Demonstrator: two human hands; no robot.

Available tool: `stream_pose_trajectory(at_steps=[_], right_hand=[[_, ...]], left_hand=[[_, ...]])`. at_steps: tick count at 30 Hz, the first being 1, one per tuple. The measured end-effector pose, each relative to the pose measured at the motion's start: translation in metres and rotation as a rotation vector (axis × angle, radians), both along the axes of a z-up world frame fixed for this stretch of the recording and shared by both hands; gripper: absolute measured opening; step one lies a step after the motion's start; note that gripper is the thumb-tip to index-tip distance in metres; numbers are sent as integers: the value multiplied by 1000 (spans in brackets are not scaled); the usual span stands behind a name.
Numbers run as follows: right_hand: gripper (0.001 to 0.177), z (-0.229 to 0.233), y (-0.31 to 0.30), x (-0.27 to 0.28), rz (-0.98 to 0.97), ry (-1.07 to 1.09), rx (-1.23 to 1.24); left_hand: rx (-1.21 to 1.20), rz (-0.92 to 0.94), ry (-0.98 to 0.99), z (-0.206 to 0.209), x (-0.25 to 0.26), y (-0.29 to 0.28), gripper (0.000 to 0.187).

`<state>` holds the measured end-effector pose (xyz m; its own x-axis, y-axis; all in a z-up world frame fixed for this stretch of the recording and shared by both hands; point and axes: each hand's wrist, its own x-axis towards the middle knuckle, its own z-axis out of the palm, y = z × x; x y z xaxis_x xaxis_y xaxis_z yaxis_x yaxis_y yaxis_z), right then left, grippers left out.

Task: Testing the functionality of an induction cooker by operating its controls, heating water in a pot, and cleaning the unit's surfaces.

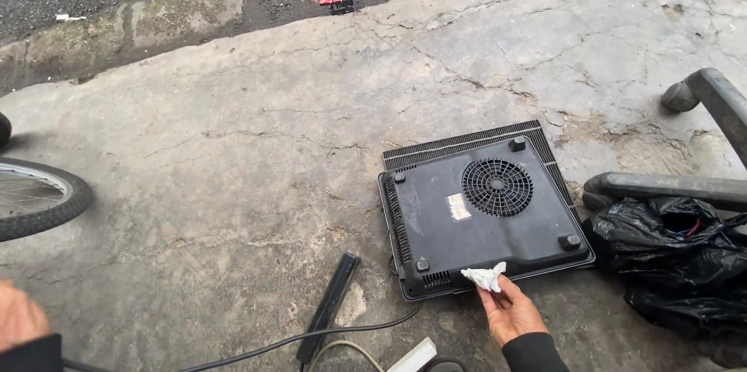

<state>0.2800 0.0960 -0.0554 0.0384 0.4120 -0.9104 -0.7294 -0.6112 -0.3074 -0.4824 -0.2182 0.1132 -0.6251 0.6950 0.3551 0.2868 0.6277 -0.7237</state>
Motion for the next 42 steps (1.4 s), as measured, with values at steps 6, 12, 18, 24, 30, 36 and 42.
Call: stream_pose_trajectory(at_steps=[6,12,18,24,30,36,42], right_hand=[[34,23,5,-6,-11,23,-12],[35,46,11,-6,-39,38,-63],[38,67,13,-6,-24,59,-77],[37,99,20,-12,26,59,-71],[37,105,22,-15,20,68,-85],[36,115,25,-15,-12,69,-125],[39,116,31,-16,-19,110,-101]], left_hand=[[565,167,-744,-2,117,76,57],[145,214,-760,-18,326,179,53],[557,129,-1768,-151,506,202,60],[1976,765,-2297,-193,531,259,67],[1966,579,-2366,-218,521,278,70],[1944,502,-2281,-274,514,266,38],[1079,46,-1842,-219,491,240,44]])
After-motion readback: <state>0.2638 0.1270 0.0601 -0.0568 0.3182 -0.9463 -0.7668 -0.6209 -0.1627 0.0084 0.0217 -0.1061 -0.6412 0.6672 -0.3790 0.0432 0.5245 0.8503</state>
